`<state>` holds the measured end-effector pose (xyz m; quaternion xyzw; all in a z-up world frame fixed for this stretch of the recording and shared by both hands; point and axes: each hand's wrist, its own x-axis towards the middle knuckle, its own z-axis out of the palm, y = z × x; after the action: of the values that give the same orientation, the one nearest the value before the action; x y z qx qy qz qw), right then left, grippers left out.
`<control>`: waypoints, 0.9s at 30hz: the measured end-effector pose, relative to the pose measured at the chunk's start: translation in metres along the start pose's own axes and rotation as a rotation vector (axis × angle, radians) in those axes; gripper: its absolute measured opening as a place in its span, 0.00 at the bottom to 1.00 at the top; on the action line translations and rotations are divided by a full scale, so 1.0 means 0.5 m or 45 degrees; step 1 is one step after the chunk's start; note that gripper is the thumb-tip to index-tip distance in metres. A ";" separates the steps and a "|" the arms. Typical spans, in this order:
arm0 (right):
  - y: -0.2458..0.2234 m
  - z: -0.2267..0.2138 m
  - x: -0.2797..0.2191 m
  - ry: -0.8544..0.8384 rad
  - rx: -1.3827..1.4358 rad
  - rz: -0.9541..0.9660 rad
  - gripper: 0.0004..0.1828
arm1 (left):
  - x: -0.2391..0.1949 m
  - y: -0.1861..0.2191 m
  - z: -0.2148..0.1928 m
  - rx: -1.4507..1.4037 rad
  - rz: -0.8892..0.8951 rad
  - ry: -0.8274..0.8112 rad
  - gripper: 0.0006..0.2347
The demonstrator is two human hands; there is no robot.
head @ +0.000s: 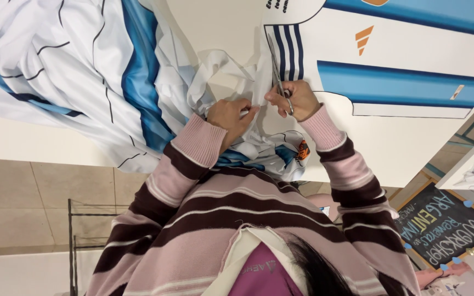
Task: The person uses scissors to cut a large piece of white and blue striped fabric, which appears to be a soccer jersey, laid out on a white table. They carefully follow the printed outlines of the jersey, cutting around the sleeves, collar, and body sections.
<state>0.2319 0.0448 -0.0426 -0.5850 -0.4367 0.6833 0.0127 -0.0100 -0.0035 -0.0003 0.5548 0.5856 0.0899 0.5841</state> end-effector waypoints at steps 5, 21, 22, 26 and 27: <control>-0.004 0.002 -0.010 0.022 0.012 0.032 0.19 | 0.007 -0.010 0.017 0.018 -0.010 0.014 0.17; -0.034 -0.011 0.026 -0.012 0.028 -0.032 0.20 | -0.002 -0.007 0.002 0.036 0.052 -0.005 0.16; -0.035 -0.012 0.029 -0.012 0.027 -0.033 0.20 | -0.002 -0.007 0.002 0.037 0.052 -0.004 0.16; -0.042 -0.014 0.033 -0.013 0.027 -0.005 0.21 | -0.004 -0.007 0.002 0.030 0.060 0.003 0.16; -0.046 -0.013 0.033 0.001 0.025 0.019 0.22 | -0.004 -0.008 0.003 0.024 0.061 0.008 0.15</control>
<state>0.2209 0.0714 -0.0412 -0.5882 -0.4256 0.6875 0.0135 -0.0117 -0.0072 -0.0024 0.5740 0.5747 0.0999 0.5747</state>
